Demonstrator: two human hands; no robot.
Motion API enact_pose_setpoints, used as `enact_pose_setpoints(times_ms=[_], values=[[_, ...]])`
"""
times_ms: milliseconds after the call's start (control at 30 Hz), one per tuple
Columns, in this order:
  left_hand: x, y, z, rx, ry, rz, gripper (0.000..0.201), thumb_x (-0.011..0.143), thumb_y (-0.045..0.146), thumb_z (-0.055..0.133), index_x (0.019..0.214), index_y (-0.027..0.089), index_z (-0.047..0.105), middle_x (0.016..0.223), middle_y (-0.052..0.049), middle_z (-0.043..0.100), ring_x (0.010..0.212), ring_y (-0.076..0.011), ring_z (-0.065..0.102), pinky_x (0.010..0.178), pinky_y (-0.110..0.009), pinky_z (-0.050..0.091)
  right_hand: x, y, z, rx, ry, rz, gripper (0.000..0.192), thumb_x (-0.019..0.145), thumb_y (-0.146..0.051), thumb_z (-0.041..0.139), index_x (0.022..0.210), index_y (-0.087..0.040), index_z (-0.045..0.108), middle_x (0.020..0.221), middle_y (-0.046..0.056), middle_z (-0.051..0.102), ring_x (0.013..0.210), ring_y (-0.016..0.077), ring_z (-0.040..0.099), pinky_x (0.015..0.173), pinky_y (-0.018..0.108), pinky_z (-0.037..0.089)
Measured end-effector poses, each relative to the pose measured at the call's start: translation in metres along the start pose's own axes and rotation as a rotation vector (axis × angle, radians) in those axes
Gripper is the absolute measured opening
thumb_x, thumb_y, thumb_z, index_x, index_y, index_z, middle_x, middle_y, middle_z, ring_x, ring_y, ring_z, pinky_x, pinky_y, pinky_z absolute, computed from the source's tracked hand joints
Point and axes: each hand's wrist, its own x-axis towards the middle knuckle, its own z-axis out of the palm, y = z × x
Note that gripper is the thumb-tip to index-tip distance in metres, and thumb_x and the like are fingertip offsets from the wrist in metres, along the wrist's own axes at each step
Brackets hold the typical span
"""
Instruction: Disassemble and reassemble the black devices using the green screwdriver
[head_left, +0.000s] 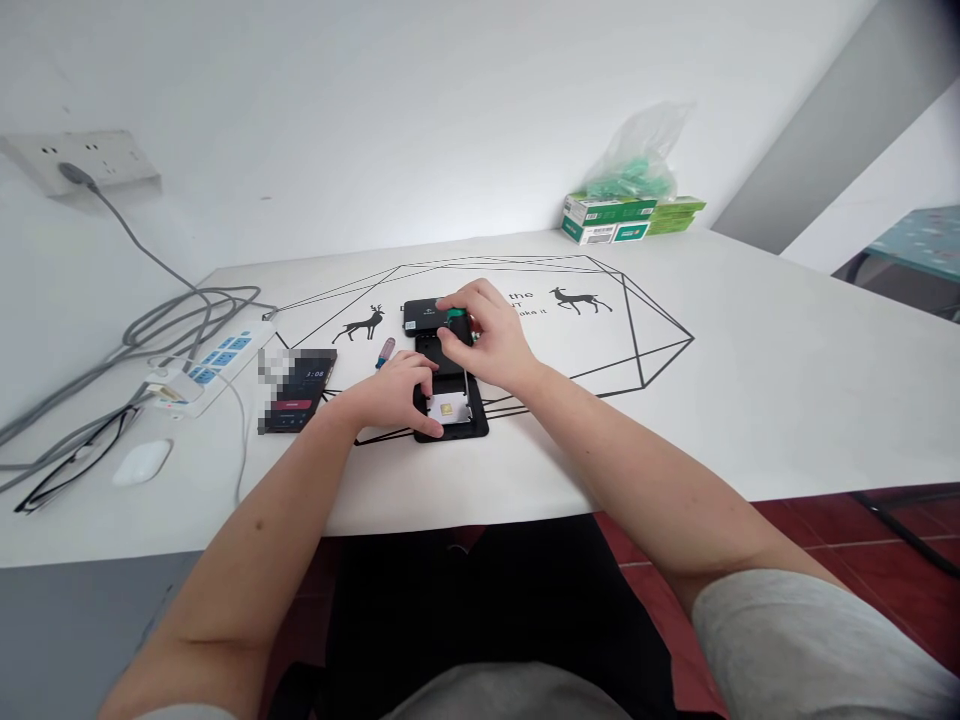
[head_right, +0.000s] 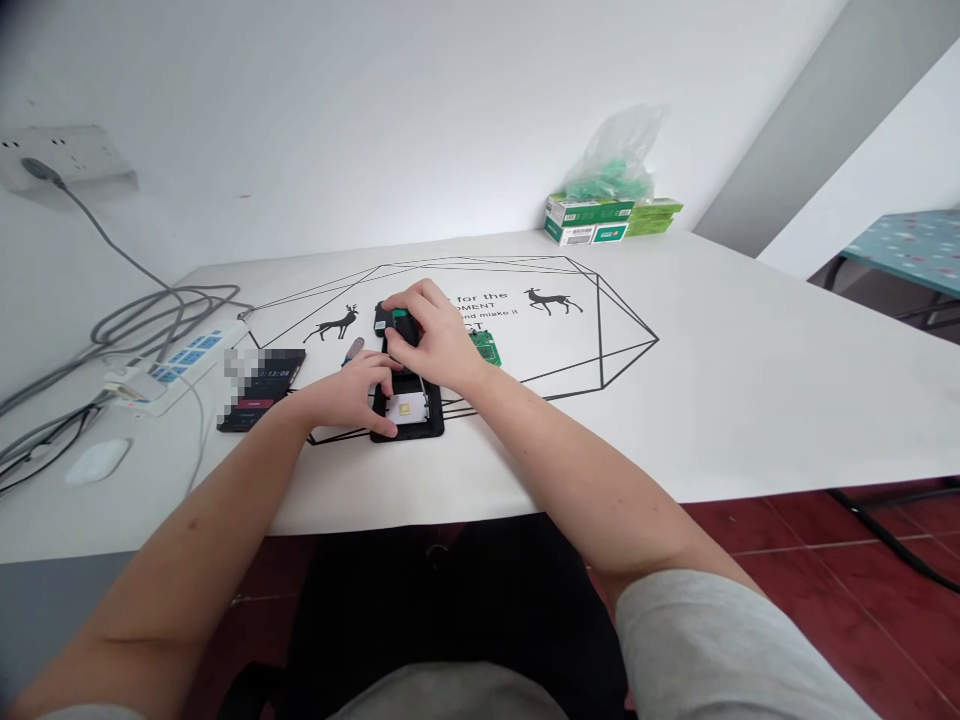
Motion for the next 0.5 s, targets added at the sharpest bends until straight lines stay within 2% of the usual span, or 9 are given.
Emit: enact_pose_setpoints(times_ms=[67,133,300,400,500], values=[[-0.0009,0.0016,-0.0007,-0.019,-0.010,-0.015,0.054,0.067,0.067,0.094,0.088,0.027,0.064,0.159,-0.010,0.059,0.162,-0.0410,0.035,0.137,-0.061,0.023,0.0006,-0.0015,-0.0011,0.003,0.011,0.018,0.023,0.090,-0.021,0.065,0.112,-0.022,0.071,0.105,0.007,0.066,0.091,0.0214,0.061,0.072,0.035,0.054],[-0.0015,0.0024,-0.0011,-0.032,-0.014,-0.023,0.055,0.066,0.068,0.094,0.088,0.027,0.065,0.159,-0.009,0.059,0.161,-0.0413,0.036,0.135,-0.059,0.029,0.0007,-0.0022,-0.0012,0.013,0.010,0.028,0.023,0.090,-0.021,0.065,0.112,-0.022,0.071,0.105,0.007,0.066,0.090,0.0214,0.060,0.072,0.035,0.054],[-0.0009,0.0000,-0.0002,-0.025,-0.006,-0.016,0.058,0.066,0.071,0.093,0.090,0.027,0.065,0.156,-0.009,0.061,0.161,-0.0421,0.037,0.138,-0.061,0.020,-0.0001,-0.0025,0.0013,0.079,0.010,0.055,0.022,0.087,-0.023,0.070,0.108,-0.023,0.074,0.103,0.006,0.067,0.090,0.0209,0.060,0.070,0.035,0.053],[-0.0006,0.0000,-0.0001,-0.028,-0.004,-0.012,0.057,0.066,0.070,0.093,0.089,0.027,0.064,0.158,-0.010,0.060,0.161,-0.0416,0.036,0.137,-0.061,0.020,0.0025,-0.0030,-0.0005,0.247,0.001,0.100,0.015,0.089,-0.031,0.078,0.102,-0.025,0.078,0.099,0.005,0.066,0.088,0.0195,0.059,0.069,0.033,0.052],[-0.0011,0.0025,-0.0011,-0.041,-0.007,-0.023,0.057,0.064,0.068,0.094,0.088,0.027,0.063,0.160,-0.010,0.059,0.162,-0.0421,0.033,0.133,-0.059,0.029,0.0094,-0.0006,-0.0072,0.527,-0.055,0.225,0.020,0.085,-0.043,0.090,0.092,-0.026,0.082,0.092,0.002,0.065,0.083,0.0163,0.059,0.068,0.032,0.051]])
